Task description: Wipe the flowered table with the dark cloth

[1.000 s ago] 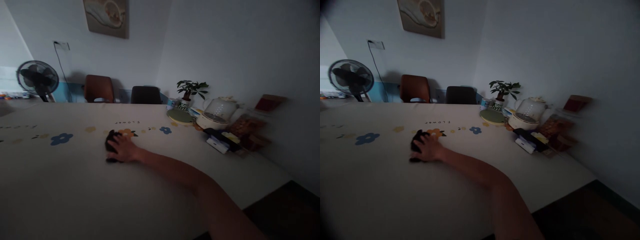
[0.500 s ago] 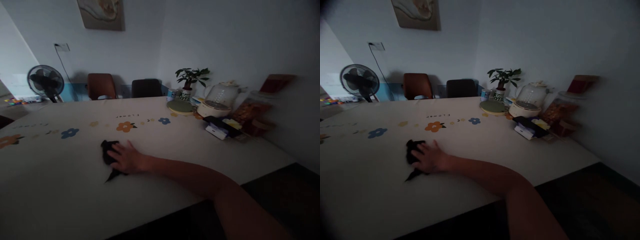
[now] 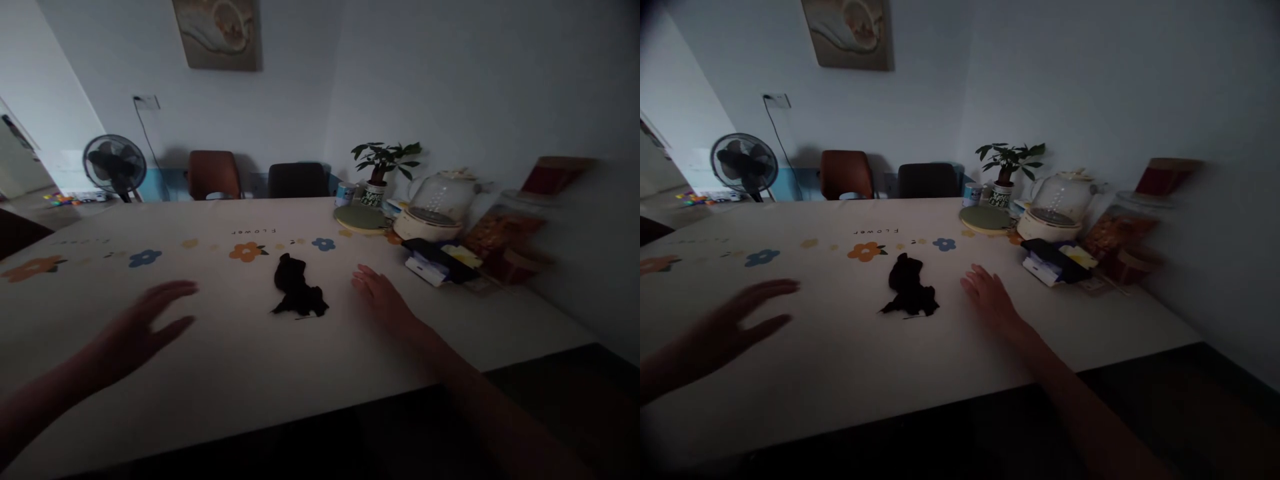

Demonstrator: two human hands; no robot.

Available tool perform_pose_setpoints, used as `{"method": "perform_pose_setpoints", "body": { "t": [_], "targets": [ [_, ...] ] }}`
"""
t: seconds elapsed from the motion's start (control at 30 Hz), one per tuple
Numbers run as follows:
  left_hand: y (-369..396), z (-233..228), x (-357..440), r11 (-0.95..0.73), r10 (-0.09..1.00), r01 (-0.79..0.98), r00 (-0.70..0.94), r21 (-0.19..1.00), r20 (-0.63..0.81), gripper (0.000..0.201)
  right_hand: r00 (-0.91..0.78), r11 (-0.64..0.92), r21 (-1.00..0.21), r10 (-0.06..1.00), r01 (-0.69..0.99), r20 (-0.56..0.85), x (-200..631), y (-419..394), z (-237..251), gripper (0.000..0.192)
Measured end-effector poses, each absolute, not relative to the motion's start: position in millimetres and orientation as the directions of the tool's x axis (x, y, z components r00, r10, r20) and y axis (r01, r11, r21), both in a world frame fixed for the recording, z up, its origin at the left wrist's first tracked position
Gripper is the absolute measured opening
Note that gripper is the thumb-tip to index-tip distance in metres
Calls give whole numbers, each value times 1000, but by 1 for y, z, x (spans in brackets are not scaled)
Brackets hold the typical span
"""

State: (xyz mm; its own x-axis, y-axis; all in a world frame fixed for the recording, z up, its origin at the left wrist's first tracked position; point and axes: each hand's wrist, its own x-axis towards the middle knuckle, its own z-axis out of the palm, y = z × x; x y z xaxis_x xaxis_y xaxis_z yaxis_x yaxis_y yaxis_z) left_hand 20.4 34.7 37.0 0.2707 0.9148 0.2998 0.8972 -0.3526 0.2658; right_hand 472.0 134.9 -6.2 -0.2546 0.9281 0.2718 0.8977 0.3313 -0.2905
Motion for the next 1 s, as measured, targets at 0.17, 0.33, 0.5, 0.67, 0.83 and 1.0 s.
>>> {"method": "perform_pose_setpoints", "body": {
  "t": [0.17, 0.33, 0.5, 0.67, 0.83, 1.0],
  "targets": [
    [120, 18, 139, -374, 913, 850, 408, 371, -16, 90, -183, 325, -334, 901, 885, 393, 515, 104, -24, 55],
    [159, -2, 227, -341, 907, 887, 398, 310, -140, 105, -85, 390, -450, 823, 803, 561, 514, 90, -25, 52],
    [173, -2, 277, -459, 845, 829, 519, 319, -131, 101, -70, 462, -466, 763, 755, 642, 505, 83, -15, 43],
    [206, 0, 356, -608, 772, 748, 635, 266, -21, 81, -137, 498, -419, 752, 759, 645, 511, 79, -16, 39],
    [238, 0, 434, -665, 733, 704, 680, 251, 35, 61, -152, 504, -389, 739, 771, 656, 517, 83, -25, 42],
    [254, -4, 467, -656, 746, 702, 658, 276, 99, 68, -183, 491, -359, 755, 794, 630, 523, 88, -35, 40]
  ]
}}
